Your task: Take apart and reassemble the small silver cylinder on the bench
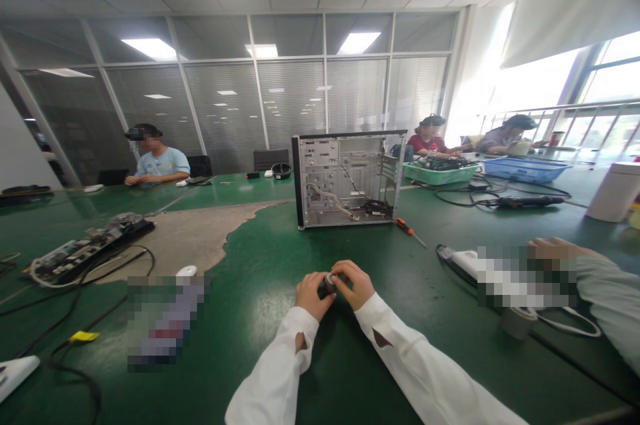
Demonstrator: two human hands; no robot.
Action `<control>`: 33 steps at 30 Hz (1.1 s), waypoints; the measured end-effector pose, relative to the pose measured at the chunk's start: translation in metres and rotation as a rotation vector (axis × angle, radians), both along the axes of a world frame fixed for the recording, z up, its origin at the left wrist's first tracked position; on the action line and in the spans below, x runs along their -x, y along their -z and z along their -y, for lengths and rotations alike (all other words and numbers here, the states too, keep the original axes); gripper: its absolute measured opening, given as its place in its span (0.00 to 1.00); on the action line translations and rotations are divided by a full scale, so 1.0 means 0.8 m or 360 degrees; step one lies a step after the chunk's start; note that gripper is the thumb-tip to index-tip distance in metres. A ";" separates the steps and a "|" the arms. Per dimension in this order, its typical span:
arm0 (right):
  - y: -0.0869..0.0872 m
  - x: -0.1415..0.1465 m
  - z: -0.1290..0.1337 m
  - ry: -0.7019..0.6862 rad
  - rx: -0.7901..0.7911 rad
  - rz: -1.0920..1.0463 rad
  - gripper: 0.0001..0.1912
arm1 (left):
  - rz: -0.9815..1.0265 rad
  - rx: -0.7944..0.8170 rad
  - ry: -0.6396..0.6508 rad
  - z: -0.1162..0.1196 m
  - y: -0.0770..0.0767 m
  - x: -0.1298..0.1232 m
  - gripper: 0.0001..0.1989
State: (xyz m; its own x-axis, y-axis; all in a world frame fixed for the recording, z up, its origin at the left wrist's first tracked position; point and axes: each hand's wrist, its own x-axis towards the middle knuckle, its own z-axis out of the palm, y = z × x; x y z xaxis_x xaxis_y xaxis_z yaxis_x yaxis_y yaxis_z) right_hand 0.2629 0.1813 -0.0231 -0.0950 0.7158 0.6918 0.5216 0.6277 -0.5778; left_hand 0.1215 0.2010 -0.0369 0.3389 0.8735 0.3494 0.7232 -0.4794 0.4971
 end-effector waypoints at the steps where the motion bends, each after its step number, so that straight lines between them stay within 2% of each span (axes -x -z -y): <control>1: 0.000 0.000 -0.001 0.0000 -0.0007 -0.0008 0.06 | 0.0003 0.0005 0.0002 0.000 0.000 0.000 0.19; 5: 0.006 -0.002 -0.007 0.0071 -0.0014 -0.0101 0.07 | 0.0021 0.0036 -0.0030 0.001 0.000 0.000 0.20; 9: 0.015 -0.013 -0.018 0.0188 0.0116 -0.0145 0.08 | 0.0028 0.0065 -0.0099 0.000 0.001 0.001 0.20; 17: 0.038 -0.046 -0.043 0.0323 0.0411 0.0131 0.07 | 0.0029 0.0087 -0.0309 -0.007 0.001 0.006 0.20; 22: 0.049 -0.051 -0.050 0.0334 0.0462 0.0208 0.04 | 0.0058 0.0152 -0.0469 -0.016 0.003 0.014 0.19; 29: 0.057 -0.053 -0.052 0.0350 0.0486 0.0092 0.04 | 0.0026 0.0211 -0.0484 -0.020 0.004 0.020 0.18; 33: 0.058 -0.057 -0.059 0.0445 0.0535 -0.0126 0.08 | 0.0022 0.0259 -0.0489 -0.018 0.002 0.019 0.18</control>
State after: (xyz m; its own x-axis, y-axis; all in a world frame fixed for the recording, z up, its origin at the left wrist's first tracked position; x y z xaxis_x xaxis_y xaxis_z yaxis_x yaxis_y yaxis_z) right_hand 0.3086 0.2282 -0.0694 0.1781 0.8929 0.4136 0.5907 0.2391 -0.7706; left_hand 0.1060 0.2155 -0.0384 0.0478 0.9786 0.2000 0.8142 -0.1542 0.5598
